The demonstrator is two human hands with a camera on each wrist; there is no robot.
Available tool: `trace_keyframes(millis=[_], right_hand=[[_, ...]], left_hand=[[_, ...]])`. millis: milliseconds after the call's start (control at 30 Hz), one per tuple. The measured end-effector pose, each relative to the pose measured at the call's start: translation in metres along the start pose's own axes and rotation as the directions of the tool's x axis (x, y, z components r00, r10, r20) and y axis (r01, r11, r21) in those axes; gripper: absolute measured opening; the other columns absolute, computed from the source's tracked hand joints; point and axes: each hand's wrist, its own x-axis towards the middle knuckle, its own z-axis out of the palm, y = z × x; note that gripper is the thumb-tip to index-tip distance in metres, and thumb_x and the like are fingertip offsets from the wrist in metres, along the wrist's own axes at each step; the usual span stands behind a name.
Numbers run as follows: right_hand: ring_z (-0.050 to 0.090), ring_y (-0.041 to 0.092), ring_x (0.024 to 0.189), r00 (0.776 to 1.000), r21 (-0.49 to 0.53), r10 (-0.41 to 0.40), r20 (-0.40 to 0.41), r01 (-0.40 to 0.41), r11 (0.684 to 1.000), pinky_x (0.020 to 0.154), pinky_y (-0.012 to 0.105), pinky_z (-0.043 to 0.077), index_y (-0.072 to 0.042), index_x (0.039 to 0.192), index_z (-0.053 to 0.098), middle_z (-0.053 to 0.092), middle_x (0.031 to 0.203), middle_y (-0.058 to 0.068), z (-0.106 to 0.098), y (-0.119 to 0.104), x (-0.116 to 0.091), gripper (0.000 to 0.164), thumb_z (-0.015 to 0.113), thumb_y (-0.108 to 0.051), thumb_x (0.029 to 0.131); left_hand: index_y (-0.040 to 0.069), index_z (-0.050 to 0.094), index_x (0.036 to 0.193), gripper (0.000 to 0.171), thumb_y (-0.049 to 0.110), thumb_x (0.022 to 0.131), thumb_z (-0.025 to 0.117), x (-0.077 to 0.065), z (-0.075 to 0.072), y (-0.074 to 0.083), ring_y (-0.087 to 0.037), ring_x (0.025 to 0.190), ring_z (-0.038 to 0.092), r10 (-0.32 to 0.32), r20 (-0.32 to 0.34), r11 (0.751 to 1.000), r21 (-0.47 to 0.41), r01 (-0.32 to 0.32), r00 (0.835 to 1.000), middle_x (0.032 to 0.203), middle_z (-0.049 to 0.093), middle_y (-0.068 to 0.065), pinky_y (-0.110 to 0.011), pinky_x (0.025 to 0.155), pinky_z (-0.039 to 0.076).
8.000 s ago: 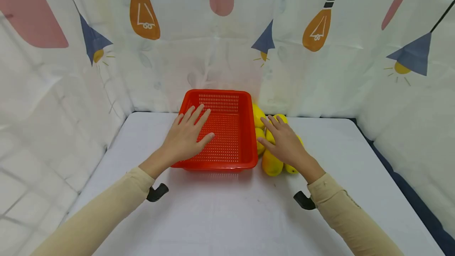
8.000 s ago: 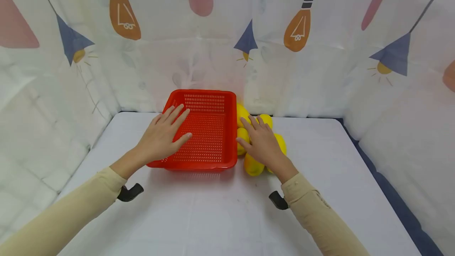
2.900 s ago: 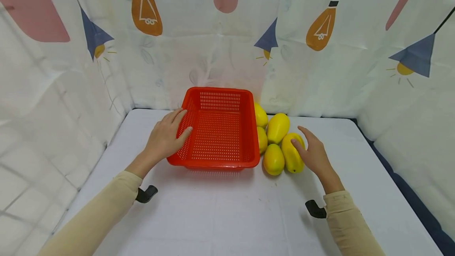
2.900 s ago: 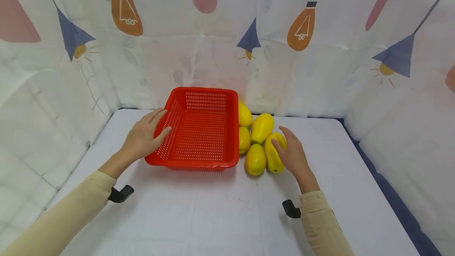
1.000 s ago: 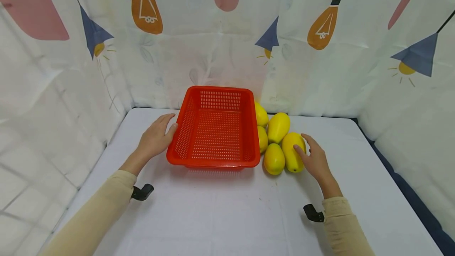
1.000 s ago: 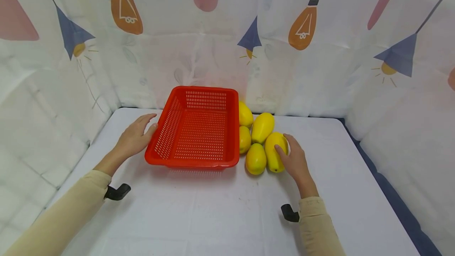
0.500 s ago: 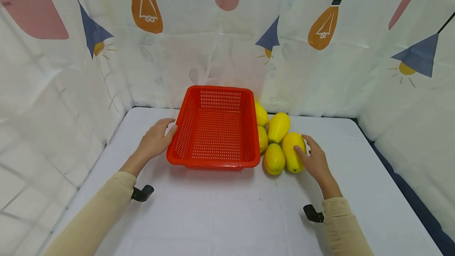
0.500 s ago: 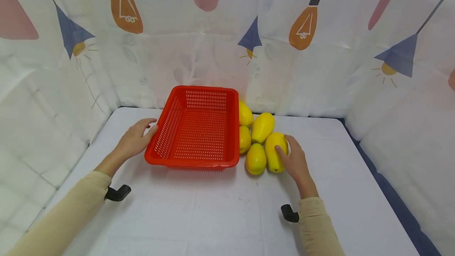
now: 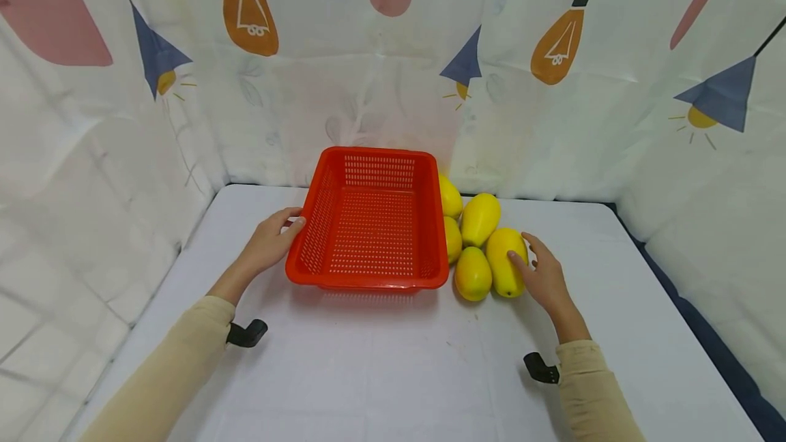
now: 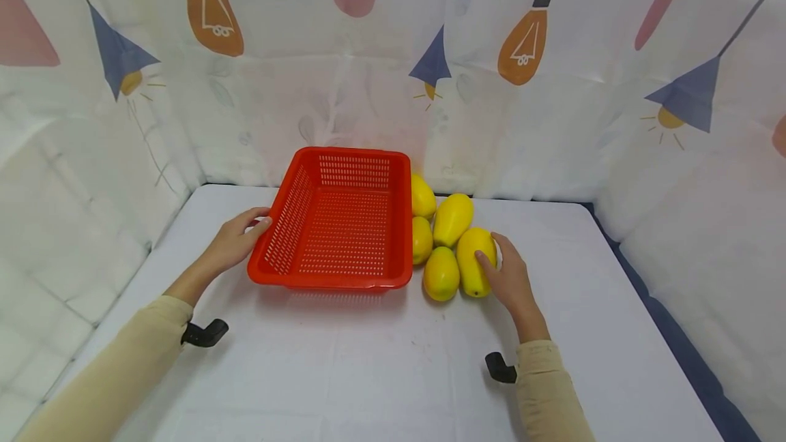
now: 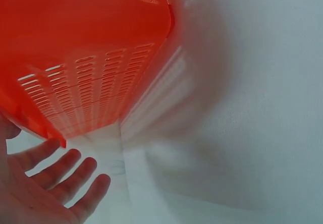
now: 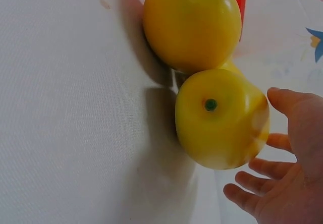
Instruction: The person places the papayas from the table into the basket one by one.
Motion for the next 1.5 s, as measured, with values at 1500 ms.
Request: trace_keyframes(millis=[1500], right_hand=[[0.027, 0.04, 0.144, 0.996, 0.048, 0.088, 0.034, -0.089, 0.995, 0.112, 0.055, 0.032, -0.012, 0.154, 0.019, 0.023, 0.159, 0.018, -0.003, -0.009, 0.005, 0.075, 0.044, -0.055, 0.098]], left_hand=[[0.018, 0.055, 0.109, 0.01, 0.022, 0.101, 0.05, 0.012, 0.017, -0.017, -0.005, 0.099, 0.056, -0.054, 0.093, 0.532, -0.84, 0.108, 0.994, 0.1, 0.061, 0.011, -0.019, 0.085, 0.048]])
